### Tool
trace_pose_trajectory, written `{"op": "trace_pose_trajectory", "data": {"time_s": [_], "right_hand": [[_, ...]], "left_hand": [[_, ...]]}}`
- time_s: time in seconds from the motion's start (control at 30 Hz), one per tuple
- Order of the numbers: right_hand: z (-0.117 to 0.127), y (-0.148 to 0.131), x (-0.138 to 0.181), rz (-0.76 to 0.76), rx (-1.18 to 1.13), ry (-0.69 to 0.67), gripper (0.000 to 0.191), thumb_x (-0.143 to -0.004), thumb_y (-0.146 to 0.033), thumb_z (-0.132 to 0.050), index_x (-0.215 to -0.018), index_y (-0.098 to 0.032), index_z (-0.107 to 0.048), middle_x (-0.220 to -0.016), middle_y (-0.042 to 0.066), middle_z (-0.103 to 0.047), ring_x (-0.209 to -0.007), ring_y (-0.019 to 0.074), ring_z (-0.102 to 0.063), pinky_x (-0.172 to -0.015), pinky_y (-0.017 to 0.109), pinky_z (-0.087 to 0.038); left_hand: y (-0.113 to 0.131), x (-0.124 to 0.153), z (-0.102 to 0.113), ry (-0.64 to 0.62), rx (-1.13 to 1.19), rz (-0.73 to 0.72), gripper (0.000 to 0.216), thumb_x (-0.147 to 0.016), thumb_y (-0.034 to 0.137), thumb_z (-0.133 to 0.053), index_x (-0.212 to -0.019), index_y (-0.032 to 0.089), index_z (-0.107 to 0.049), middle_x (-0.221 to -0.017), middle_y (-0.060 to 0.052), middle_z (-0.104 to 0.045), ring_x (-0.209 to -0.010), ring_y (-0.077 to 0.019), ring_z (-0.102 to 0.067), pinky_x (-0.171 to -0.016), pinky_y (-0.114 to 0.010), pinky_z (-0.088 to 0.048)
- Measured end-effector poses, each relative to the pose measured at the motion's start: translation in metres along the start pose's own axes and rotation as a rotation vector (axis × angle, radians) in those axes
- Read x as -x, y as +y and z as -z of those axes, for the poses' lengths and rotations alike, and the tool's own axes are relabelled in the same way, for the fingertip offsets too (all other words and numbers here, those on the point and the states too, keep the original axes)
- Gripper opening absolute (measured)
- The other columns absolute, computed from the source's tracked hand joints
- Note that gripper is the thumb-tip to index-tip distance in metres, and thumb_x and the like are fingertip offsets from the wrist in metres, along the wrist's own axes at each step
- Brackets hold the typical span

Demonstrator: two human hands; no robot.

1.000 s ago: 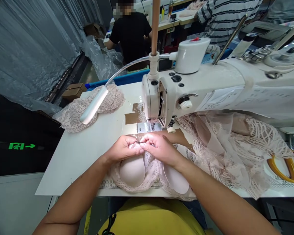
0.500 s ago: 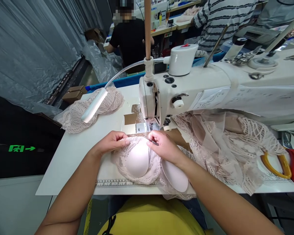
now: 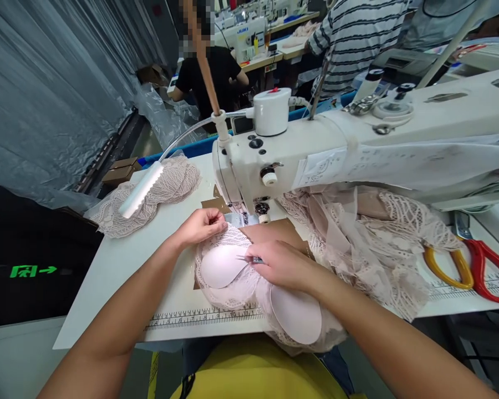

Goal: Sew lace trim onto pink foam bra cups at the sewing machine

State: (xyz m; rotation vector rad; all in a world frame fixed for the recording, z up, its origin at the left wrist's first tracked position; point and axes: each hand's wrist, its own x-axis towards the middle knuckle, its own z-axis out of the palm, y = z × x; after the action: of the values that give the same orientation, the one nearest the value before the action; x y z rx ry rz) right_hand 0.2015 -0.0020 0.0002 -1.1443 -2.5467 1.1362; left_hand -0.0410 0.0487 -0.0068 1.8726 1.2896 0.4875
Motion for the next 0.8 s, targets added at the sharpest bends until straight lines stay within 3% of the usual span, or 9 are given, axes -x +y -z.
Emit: {"op": "trace_pose_trajectory", "data": {"time_s": [0.1, 0.2, 0.3, 0.47, 0.63, 0.8], "right_hand": [[0.011, 0.0, 0.001, 0.035, 0.071, -0.027, 0.018, -0.083, -0.024, -0.048, -0.066, -0.019, -0.054, -0.062, -0.001, -0.054, -0.059, 0.0133, -0.046, -0.055, 0.024, -0.027], [0.018, 0.005, -0.005, 0.041, 0.157, 0.132, 0.029, -0.086, -0.033, -0.048, -0.061, -0.018, -0.05, -0.057, -0.001, -0.049, -0.055, 0.0128, -0.041, -0.054, 0.025, -0.025], [0.014, 0.012, -0.012, 0.034, 0.176, 0.254, 0.019, -0.086, -0.029, -0.048, -0.076, -0.019, -0.061, -0.064, 0.0, -0.054, -0.057, 0.0133, -0.044, -0.055, 0.024, -0.026], [-0.008, 0.025, -0.018, 0.052, 0.229, 0.216, 0.026, -0.085, -0.019, -0.046, -0.104, -0.02, -0.065, -0.078, 0.004, -0.06, -0.067, 0.0156, -0.053, -0.059, 0.025, -0.032], [-0.017, 0.029, -0.018, 0.047, 0.324, 0.265, 0.031, -0.082, -0.015, -0.05, -0.108, -0.021, -0.064, -0.088, 0.004, -0.065, -0.076, 0.0177, -0.058, -0.066, 0.027, -0.038], [-0.016, 0.026, -0.019, -0.021, 0.402, 0.257, 0.031, -0.08, -0.015, -0.054, -0.109, -0.02, -0.064, -0.098, 0.006, -0.067, -0.079, 0.0185, -0.061, -0.065, 0.028, -0.038]], "left_hand": [[0.003, -0.015, -0.009, -0.008, -0.064, -0.037, 0.014, -0.078, 0.027, -0.053, -0.075, 0.015, -0.059, -0.062, 0.003, -0.053, -0.055, -0.0094, -0.044, -0.053, -0.02, -0.034], [0.003, -0.024, -0.013, 0.004, -0.089, -0.032, 0.016, -0.079, 0.027, -0.053, -0.082, 0.015, -0.063, -0.064, 0.002, -0.056, -0.056, -0.0105, -0.046, -0.054, -0.021, -0.036], [0.004, -0.023, -0.012, 0.06, -0.142, -0.068, 0.018, -0.082, 0.027, -0.052, -0.088, 0.015, -0.063, -0.074, -0.001, -0.062, -0.065, -0.0135, -0.054, -0.062, -0.023, -0.042], [0.02, 0.01, -0.018, 0.238, -0.4, -0.127, 0.021, -0.087, 0.025, -0.048, -0.101, 0.016, -0.061, -0.099, -0.009, -0.064, -0.091, -0.0214, -0.06, -0.079, -0.032, -0.049], [0.034, 0.037, -0.044, 0.066, -0.609, -0.171, 0.037, -0.088, 0.033, -0.05, -0.119, 0.014, -0.055, -0.125, -0.016, -0.056, -0.116, -0.0301, -0.051, -0.098, -0.047, -0.044], [0.029, 0.024, -0.046, -0.035, -0.72, -0.231, 0.045, -0.089, 0.03, -0.046, -0.128, 0.008, -0.049, -0.132, -0.019, -0.05, -0.123, -0.034, -0.044, -0.102, -0.054, -0.038]]}}
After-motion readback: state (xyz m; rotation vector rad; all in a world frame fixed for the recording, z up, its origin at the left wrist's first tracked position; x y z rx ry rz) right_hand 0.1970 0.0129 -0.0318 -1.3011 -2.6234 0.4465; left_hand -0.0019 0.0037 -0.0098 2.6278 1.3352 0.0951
